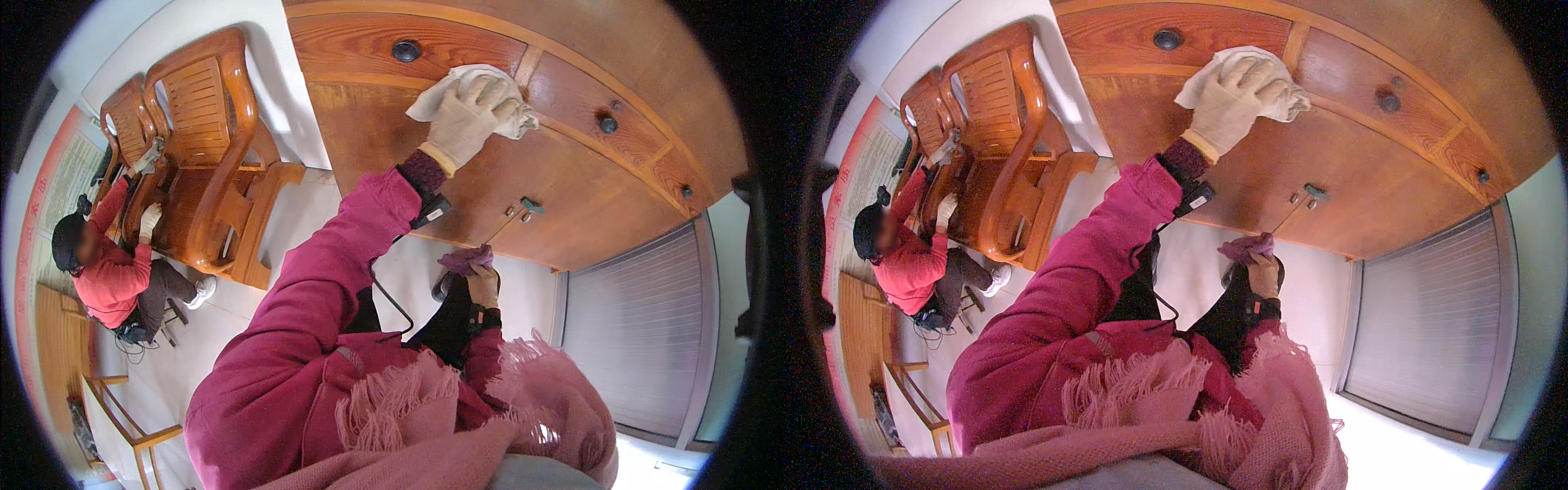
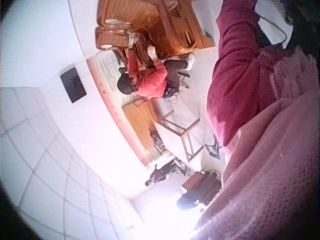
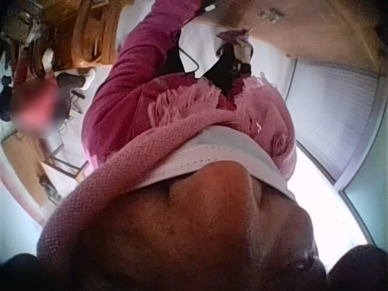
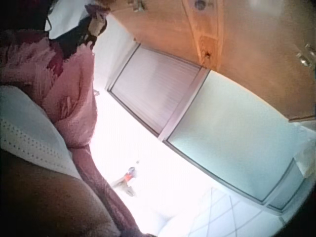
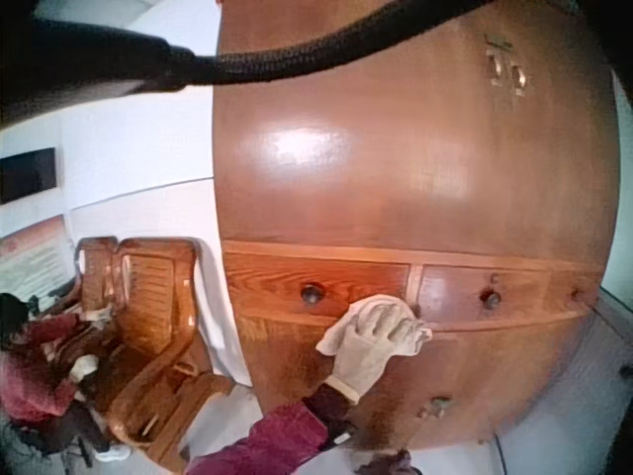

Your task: The person wipes a wooden cabinet with a cloth while holding a spray bottle. They move around the cabinet, wiping different sections and occasionally switching cloths. Another person is visible in the background cleaning chairs.

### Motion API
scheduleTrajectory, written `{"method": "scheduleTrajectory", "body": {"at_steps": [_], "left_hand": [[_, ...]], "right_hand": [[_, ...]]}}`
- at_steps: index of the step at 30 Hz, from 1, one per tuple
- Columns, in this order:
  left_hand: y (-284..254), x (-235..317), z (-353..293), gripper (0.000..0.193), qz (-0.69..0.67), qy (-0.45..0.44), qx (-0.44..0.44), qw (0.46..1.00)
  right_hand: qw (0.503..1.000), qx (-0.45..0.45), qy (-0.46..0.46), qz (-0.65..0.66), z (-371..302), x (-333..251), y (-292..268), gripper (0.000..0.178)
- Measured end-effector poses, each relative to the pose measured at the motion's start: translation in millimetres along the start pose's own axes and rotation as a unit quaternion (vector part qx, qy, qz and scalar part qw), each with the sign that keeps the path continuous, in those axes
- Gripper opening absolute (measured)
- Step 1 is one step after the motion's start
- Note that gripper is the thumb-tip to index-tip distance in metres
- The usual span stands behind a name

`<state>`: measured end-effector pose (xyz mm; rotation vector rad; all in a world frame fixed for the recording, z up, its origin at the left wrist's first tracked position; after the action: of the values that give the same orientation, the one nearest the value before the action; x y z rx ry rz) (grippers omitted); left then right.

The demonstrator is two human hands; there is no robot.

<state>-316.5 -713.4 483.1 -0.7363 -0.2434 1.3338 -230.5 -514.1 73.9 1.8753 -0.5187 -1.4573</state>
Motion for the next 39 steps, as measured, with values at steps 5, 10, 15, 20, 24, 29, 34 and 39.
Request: {"method": "scheduleTrajectory", "body": {"at_steps": [5, 10, 15, 20, 24, 29, 34, 39], "left_hand": [[4, -63, -60, 0.049, 0.085, -0.08, -0.051, 0.992], [-14, -136, -100, 0.055, 0.079, -0.181, -0.027, 0.98], [-42, -167, -96, 0.065, -0.076, -0.26, 0.075, 0.96], [-63, -171, -63, 0.058, -0.167, -0.332, 0.16, 0.914], [-89, -156, -22, 0.057, 0.014, -0.179, 0.157, 0.971], [-89, -149, 5, 0.048, 0.102, -0.051, 0.037, 0.993], [-83, -155, -10, 0.045, 0.117, -0.06, 0.059, 0.99], [-66, -169, -42, 0.044, 0.137, -0.117, 0.047, 0.982]], "right_hand": [[0.968, -0.014, -0.083, -0.238, 5, 1, -19, 0.023], [0.989, -0.004, -0.019, -0.148, 7, 9, -19, 0.027], [0.957, -0.021, -0.069, -0.281, 8, 6, -8, 0.026], [0.799, -0.029, -0.114, -0.59, -7, -11, 7, 0.019], [0.821, -0.02, -0.118, -0.559, -16, -19, 22, 0.016], [0.911, -0.001, -0.075, -0.406, -9, -12, 14, 0.016], [0.976, -0.01, -0.042, -0.213, -2, 1, -1, 0.022], [0.893, -0.037, -0.065, -0.444, -6, -7, 7, 0.025]]}}
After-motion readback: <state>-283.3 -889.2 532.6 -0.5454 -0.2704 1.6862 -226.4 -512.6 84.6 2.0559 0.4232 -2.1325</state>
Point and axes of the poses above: each hand's wrist, its own z-axis towards the middle knuckle, its own y-axis out of the palm, x = y × z, the point moved 5 cm from there along z, towards the middle knuckle, and after that the axes turned 7 degrees about -x, right-handed, at the moved point
